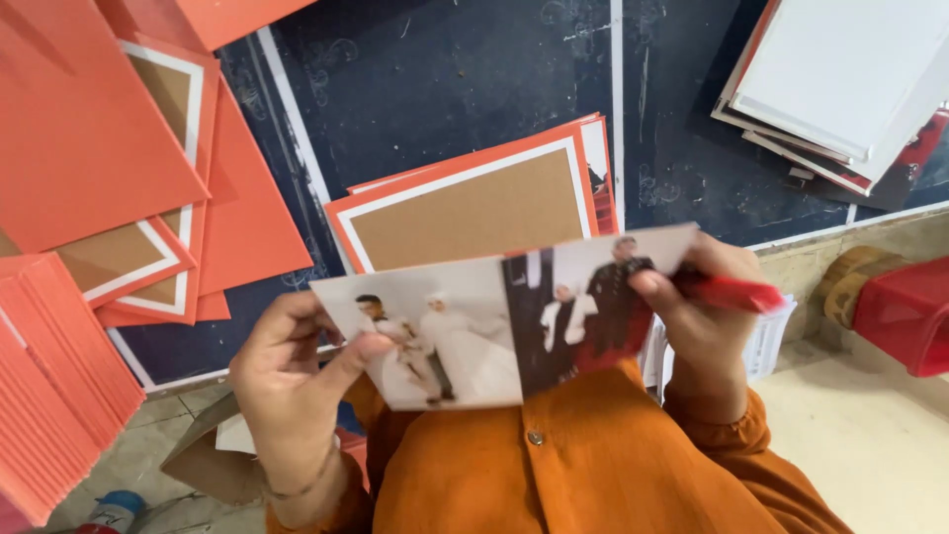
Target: Manually assembling wedding invitations by folding printed inner cards and inserting them into orange cardstock covers.
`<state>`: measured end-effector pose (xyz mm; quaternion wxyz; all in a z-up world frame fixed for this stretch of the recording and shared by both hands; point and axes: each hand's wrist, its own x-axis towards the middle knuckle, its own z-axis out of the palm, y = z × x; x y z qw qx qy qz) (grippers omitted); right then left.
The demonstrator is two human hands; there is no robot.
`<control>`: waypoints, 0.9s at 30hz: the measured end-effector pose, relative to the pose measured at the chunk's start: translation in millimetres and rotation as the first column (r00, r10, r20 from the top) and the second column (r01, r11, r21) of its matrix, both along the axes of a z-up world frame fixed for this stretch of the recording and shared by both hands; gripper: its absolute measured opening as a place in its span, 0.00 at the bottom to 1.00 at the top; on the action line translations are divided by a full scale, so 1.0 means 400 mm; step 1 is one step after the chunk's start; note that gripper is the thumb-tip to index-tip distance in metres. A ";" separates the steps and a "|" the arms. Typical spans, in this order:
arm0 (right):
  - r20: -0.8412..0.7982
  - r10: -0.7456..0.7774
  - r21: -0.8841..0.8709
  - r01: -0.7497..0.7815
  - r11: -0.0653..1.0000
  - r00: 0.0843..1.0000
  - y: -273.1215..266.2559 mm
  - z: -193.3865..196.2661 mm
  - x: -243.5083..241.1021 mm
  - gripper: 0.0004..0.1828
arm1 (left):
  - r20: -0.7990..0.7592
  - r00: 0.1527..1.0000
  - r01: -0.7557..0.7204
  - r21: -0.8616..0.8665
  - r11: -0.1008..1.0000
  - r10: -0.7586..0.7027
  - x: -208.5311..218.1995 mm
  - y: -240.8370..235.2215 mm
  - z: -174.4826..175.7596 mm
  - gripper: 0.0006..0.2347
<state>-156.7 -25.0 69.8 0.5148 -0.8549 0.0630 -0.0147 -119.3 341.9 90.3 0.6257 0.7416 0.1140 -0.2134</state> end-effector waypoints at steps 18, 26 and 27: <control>0.076 0.030 -0.409 0.004 0.912 0.997 0.107 -0.070 0.151 0.18 | 0.358 0.927 -0.302 0.532 0.791 0.114 0.004 -0.096 -0.100 0.10; 0.052 0.026 -0.442 -0.001 0.897 0.998 0.107 -0.079 0.147 0.20 | 0.364 0.919 -0.343 0.557 0.756 0.148 -0.002 -0.102 -0.131 0.10; 0.050 0.027 -0.442 -0.002 0.897 0.998 0.108 -0.079 0.148 0.20 | 0.363 0.920 -0.342 0.558 0.756 0.149 -0.001 -0.103 -0.130 0.10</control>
